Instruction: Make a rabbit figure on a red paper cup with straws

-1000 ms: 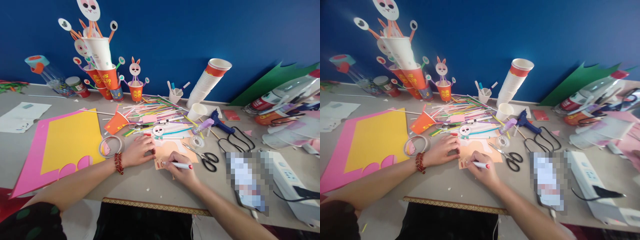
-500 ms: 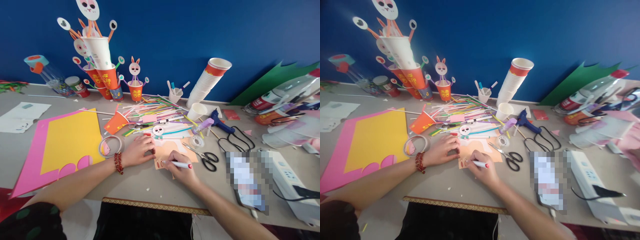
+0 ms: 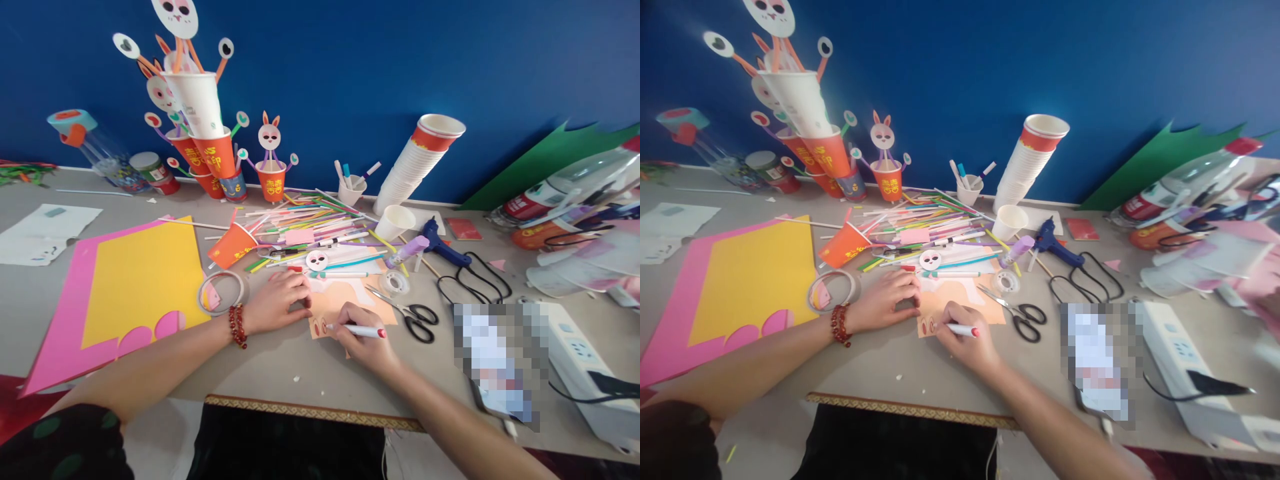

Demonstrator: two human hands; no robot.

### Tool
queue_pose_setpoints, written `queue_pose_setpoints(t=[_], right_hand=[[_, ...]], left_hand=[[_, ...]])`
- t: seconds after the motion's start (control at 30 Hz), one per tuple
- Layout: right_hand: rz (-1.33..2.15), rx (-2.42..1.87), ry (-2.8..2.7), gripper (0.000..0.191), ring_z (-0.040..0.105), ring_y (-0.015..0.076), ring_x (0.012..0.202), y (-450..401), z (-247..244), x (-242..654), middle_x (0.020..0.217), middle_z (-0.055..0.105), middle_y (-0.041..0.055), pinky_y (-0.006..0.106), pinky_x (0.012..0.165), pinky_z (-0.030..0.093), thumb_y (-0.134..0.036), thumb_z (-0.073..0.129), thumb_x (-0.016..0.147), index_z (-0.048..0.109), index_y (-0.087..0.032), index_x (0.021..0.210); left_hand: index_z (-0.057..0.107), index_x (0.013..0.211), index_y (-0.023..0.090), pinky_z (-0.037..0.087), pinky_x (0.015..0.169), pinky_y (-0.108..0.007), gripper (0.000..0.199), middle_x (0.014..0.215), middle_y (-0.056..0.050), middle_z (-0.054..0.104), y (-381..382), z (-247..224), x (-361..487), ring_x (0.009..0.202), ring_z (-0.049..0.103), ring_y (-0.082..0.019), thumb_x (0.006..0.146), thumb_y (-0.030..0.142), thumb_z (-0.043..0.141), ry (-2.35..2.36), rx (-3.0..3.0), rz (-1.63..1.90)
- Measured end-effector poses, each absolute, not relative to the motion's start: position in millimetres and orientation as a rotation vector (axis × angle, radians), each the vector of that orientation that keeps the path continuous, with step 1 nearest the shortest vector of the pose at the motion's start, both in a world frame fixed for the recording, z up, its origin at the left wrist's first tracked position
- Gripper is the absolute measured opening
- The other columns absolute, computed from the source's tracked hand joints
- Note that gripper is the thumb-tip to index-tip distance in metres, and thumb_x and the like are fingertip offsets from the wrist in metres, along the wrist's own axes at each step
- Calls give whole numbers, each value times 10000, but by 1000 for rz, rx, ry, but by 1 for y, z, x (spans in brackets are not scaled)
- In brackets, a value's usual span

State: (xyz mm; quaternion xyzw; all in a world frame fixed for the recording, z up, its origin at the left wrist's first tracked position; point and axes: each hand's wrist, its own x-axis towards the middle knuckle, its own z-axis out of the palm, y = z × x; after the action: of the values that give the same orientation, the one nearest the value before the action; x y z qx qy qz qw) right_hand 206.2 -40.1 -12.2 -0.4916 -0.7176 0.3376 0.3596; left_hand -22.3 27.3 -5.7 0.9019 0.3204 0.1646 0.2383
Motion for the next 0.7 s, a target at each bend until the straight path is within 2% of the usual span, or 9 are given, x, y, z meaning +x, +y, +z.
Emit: queue_pose_setpoints(t=[0.7], right_hand=[[866,-1242,-1903,185,437,108,480,-40,-10,207,527,477,-52,227,494,325,-165,515,751,402,-225,618]], left_hand=[[618,876,222,389,903,-363,206,1048,-37,621,27,-6,-22,1028,540,-228,929,421,606,887,2456,439]])
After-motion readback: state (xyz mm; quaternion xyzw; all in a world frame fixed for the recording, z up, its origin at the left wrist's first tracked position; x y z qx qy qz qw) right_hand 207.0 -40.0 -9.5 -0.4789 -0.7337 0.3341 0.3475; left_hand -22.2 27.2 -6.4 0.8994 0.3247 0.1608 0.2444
